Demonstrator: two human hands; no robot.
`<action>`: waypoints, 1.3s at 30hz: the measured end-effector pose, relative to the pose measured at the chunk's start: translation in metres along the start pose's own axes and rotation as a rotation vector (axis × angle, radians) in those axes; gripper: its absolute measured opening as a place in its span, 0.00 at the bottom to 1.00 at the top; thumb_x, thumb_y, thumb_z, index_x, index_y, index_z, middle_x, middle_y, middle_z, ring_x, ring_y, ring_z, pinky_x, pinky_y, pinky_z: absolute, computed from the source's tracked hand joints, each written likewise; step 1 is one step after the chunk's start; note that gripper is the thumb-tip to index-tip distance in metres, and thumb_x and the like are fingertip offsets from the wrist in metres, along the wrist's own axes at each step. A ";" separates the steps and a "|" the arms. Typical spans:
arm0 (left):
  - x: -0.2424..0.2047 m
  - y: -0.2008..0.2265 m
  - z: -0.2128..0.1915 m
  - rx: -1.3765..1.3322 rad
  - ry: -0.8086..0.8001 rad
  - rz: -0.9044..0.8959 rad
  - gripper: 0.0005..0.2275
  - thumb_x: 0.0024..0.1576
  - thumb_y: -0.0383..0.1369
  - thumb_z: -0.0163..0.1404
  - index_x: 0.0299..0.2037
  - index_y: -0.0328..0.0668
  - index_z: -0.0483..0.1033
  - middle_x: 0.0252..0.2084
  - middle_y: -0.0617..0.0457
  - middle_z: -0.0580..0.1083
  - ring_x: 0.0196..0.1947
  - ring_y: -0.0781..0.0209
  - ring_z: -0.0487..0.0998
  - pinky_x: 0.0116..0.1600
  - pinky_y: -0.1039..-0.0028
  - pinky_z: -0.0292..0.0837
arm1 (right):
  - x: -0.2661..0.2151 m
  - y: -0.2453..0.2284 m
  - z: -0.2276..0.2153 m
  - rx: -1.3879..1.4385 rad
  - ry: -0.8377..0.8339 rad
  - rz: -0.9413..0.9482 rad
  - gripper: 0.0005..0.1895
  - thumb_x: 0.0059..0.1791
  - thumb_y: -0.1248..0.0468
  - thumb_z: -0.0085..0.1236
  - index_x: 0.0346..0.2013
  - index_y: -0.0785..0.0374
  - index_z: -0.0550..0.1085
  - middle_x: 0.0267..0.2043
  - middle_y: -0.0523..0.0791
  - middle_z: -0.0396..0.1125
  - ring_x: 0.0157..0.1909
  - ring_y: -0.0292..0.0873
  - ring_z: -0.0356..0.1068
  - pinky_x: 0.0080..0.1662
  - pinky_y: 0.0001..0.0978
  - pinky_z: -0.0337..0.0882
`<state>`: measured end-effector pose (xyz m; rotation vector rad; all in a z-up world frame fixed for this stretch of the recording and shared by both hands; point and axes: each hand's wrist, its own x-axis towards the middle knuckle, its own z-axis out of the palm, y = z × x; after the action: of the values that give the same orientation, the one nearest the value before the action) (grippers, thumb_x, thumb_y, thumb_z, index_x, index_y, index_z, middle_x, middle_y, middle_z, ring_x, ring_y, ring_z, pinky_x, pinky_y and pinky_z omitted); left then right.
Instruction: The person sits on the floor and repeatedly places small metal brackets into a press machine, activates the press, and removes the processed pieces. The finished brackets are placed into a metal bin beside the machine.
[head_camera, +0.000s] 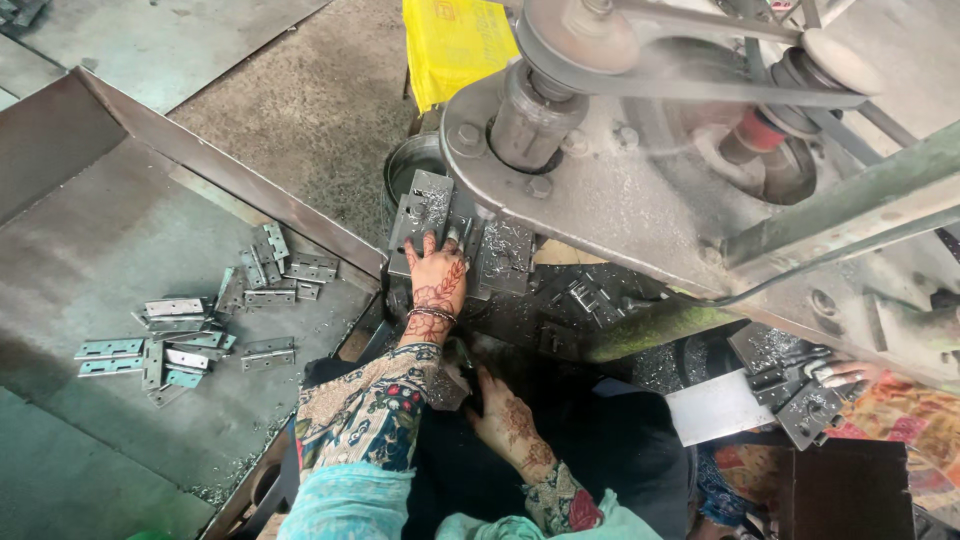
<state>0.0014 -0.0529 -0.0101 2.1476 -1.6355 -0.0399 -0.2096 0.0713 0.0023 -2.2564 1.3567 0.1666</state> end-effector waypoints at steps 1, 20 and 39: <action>0.000 0.001 0.000 0.005 0.018 0.005 0.13 0.59 0.34 0.46 0.47 0.47 0.83 0.63 0.55 0.73 0.71 0.42 0.60 0.73 0.34 0.39 | 0.000 0.001 0.003 0.001 -0.006 0.014 0.43 0.48 0.57 0.62 0.73 0.57 0.52 0.63 0.55 0.63 0.61 0.57 0.68 0.57 0.46 0.72; -0.008 -0.001 -0.001 0.045 0.022 0.023 0.18 0.60 0.33 0.43 0.58 0.46 0.78 0.68 0.54 0.69 0.72 0.41 0.58 0.74 0.35 0.37 | 0.015 0.014 0.006 0.002 0.005 -0.032 0.43 0.47 0.57 0.64 0.72 0.62 0.53 0.61 0.56 0.65 0.61 0.58 0.68 0.59 0.47 0.70; 0.020 -0.001 -0.002 0.024 0.084 0.026 0.18 0.57 0.30 0.45 0.56 0.47 0.79 0.62 0.55 0.73 0.71 0.44 0.60 0.73 0.36 0.38 | 0.017 0.024 0.014 0.021 0.048 -0.062 0.41 0.48 0.57 0.64 0.71 0.59 0.55 0.59 0.58 0.68 0.60 0.60 0.69 0.58 0.50 0.71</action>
<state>0.0091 -0.0708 -0.0038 2.1158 -1.6230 0.0772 -0.2199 0.0553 -0.0244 -2.2955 1.3053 0.0773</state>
